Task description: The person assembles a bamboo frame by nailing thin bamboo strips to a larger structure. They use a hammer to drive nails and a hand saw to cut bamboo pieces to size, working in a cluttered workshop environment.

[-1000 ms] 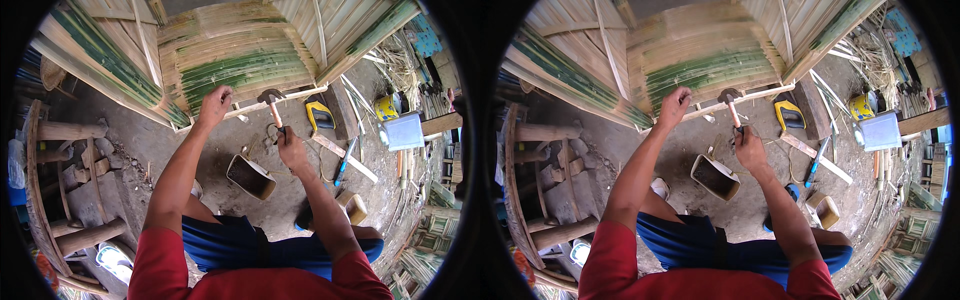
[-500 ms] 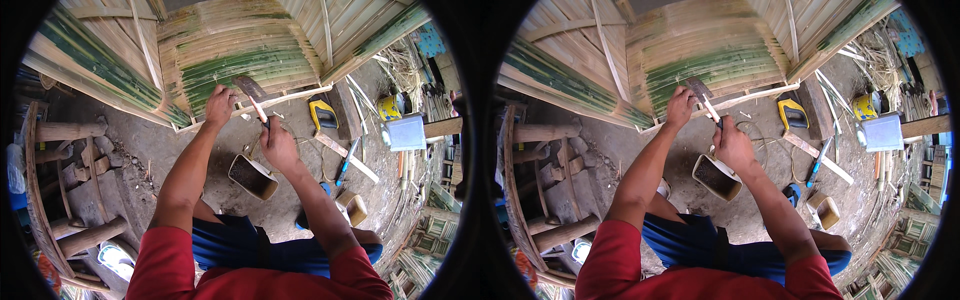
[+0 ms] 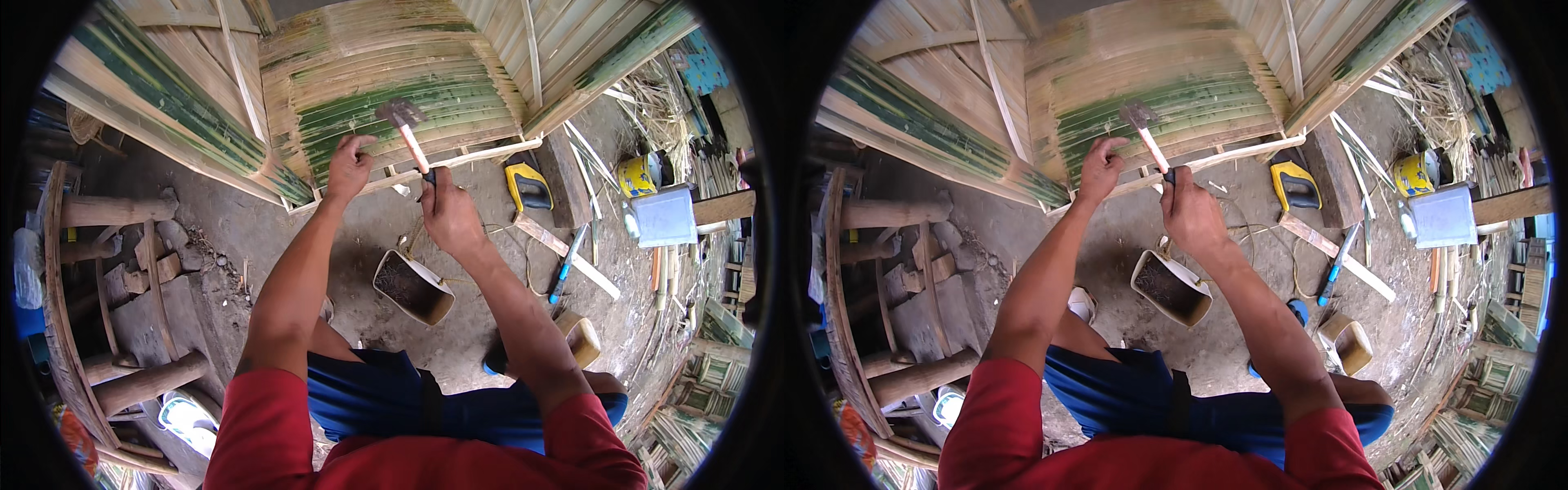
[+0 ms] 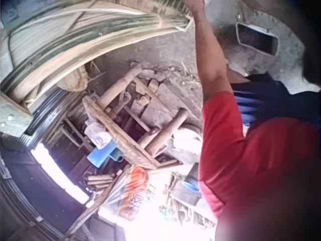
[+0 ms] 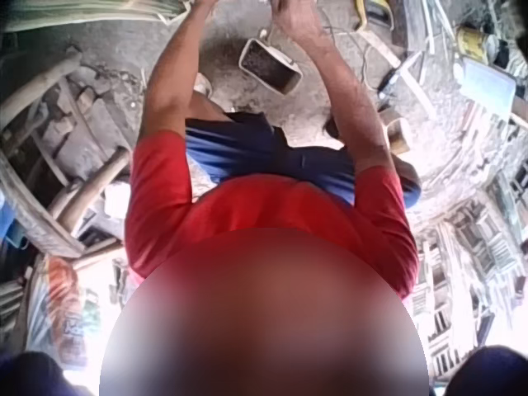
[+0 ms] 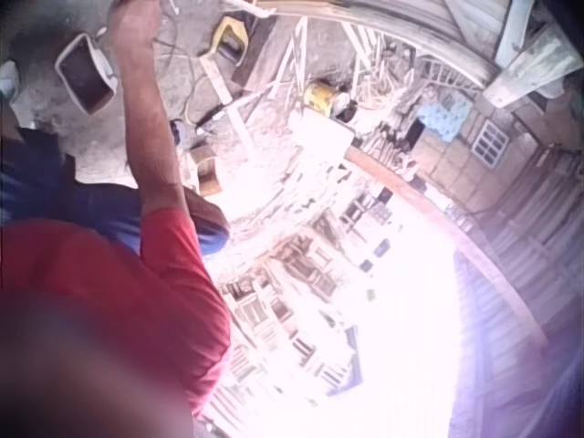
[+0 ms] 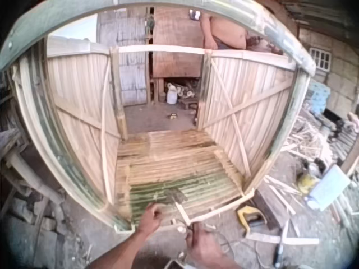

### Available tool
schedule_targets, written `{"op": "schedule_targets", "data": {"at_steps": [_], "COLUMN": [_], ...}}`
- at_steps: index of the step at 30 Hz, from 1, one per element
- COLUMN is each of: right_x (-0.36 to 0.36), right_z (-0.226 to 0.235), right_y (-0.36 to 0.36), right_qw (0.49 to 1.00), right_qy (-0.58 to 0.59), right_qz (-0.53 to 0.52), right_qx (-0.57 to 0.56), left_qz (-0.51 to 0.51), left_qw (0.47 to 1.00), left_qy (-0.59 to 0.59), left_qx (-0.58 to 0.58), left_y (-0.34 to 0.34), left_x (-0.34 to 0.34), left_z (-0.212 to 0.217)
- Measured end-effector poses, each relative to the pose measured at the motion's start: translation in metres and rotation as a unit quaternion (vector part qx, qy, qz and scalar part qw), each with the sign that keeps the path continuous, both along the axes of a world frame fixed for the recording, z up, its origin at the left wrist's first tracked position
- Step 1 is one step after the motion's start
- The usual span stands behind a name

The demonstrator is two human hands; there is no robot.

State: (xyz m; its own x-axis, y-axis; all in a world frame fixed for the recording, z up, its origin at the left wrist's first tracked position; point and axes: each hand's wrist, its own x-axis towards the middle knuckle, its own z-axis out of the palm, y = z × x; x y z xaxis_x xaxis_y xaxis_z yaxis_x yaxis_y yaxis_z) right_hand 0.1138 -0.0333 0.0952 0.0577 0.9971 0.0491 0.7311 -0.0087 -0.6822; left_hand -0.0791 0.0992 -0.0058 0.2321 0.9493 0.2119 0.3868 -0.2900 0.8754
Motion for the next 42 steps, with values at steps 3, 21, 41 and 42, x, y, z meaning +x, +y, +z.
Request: {"op": "schedule_targets", "data": {"at_steps": [3,21,41,42], "right_x": [0.006,0.041,-0.007,-0.004], "right_z": [-0.01,-0.085,-0.045,-0.051], "right_y": [-0.008,0.023,0.085,0.086], "right_qw": [0.989,0.991,0.917,0.921], "right_qy": [0.033,-0.054,-0.083,-0.074], "right_qz": [0.014,0.062,0.354,0.342], "right_qx": [0.146,-0.104,-0.164,-0.172], "left_qz": [-0.174,-0.169,0.243,0.285], "left_qw": [0.913,0.857,0.938,0.935], "left_qy": [-0.08,0.478,0.242,0.212], "left_qx": [-0.361,-0.088,-0.059,-0.007], "left_y": [-0.043,-0.26,-0.211,-0.194], "left_x": [-0.021,0.073,0.001,-0.006], "left_z": [0.001,-0.19,-0.035,-0.028]}}
